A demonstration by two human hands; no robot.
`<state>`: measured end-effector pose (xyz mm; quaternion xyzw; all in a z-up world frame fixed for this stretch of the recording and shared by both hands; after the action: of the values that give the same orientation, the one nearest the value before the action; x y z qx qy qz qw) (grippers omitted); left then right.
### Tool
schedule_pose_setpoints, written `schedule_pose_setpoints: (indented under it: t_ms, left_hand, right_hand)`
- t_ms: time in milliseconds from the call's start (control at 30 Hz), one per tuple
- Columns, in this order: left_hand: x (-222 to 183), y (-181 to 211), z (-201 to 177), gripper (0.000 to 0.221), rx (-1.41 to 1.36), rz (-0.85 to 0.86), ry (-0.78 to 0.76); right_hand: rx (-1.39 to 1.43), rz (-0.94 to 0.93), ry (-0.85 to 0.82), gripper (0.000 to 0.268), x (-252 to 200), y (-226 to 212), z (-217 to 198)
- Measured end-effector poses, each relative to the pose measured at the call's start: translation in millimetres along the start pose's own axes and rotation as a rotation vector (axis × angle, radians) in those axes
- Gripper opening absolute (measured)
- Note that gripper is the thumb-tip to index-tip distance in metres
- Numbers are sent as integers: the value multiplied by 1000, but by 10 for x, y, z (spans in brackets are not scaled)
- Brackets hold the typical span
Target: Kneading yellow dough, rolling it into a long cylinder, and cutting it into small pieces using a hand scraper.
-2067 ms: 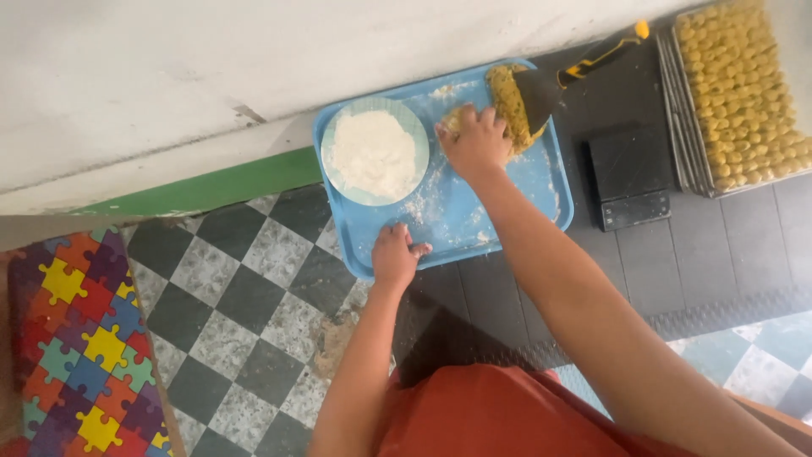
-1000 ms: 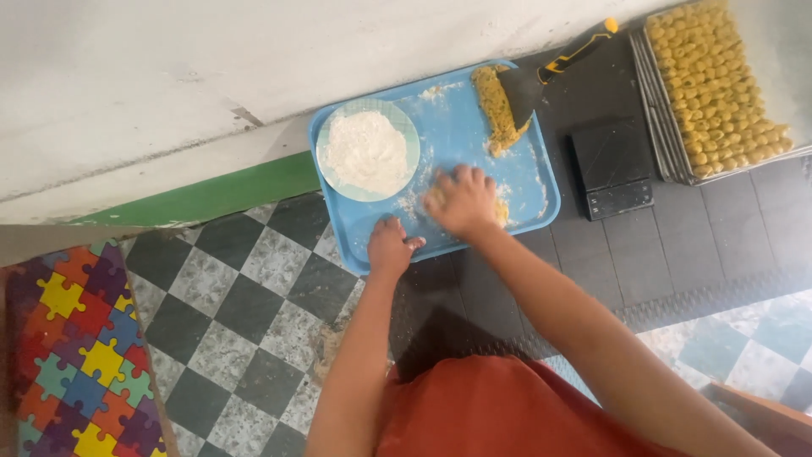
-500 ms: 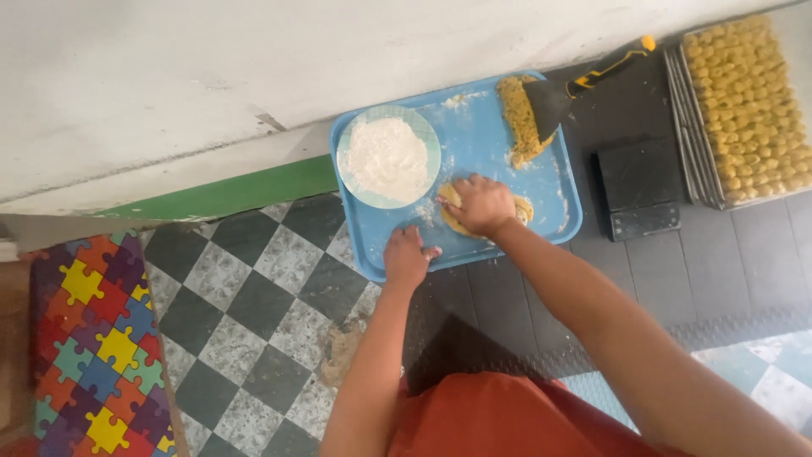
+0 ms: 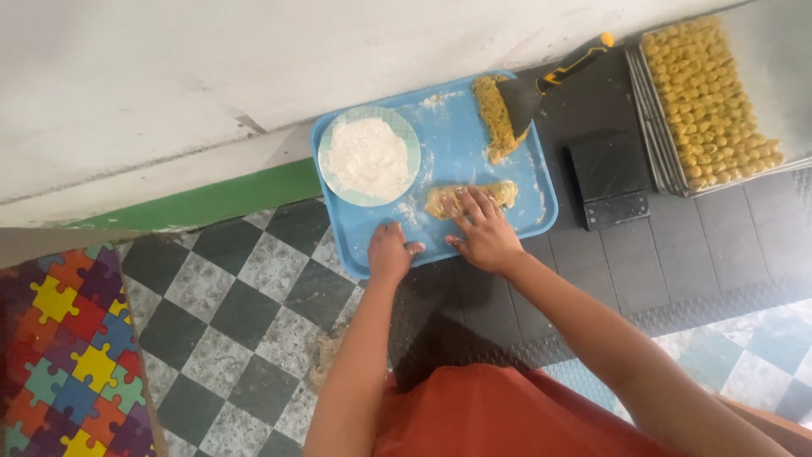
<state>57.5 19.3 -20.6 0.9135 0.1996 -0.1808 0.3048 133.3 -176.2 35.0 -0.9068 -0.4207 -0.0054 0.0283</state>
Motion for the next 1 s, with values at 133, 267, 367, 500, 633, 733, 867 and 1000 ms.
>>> schedule_pose_setpoints:
  t_ms: [133,267,367,500,633,733,867,1000]
  left_hand:
    - [30,-10,14,51,34,-23,-20]
    - [40,-24,52,50,55,-33,-29]
    - [61,-24,39,52,70,-32,-26]
    - [32,-38,82,53,59,-44,-55]
    - [29,7,3,55,56,-37,-38]
    - [13,-7,57,52,59,-46,-59]
    - [22,20,-1,57,79,-41,-63]
    - [-12,46,-40,54,49,-42,-54]
  right_hand:
    - [111,4,-12,70,214,113,-253]
    - [689,276,-149,42,494,571,-385]
    - [948,552,-82,35,432,614,-187]
    - [1546,734,-17,37,256,552,39]
    - [1915,793,174,37,207,934,-361]
    - [1376,714,262,33,60,1090,-639]
    - [281,271,-170,67,77,795,-308]
    - [-30,218,-140,48,64,880,359]
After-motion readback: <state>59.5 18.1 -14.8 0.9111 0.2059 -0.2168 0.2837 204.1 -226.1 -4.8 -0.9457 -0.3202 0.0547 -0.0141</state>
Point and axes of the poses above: each hand's wrist, its own x-axis towards the middle knuckle, its own z-axis out of the palm, y = z × x, the point moved 6 cm from there along x, towards the middle knuckle, and after that the axes turned 3 degrees about -y, right-handed, at the moved point
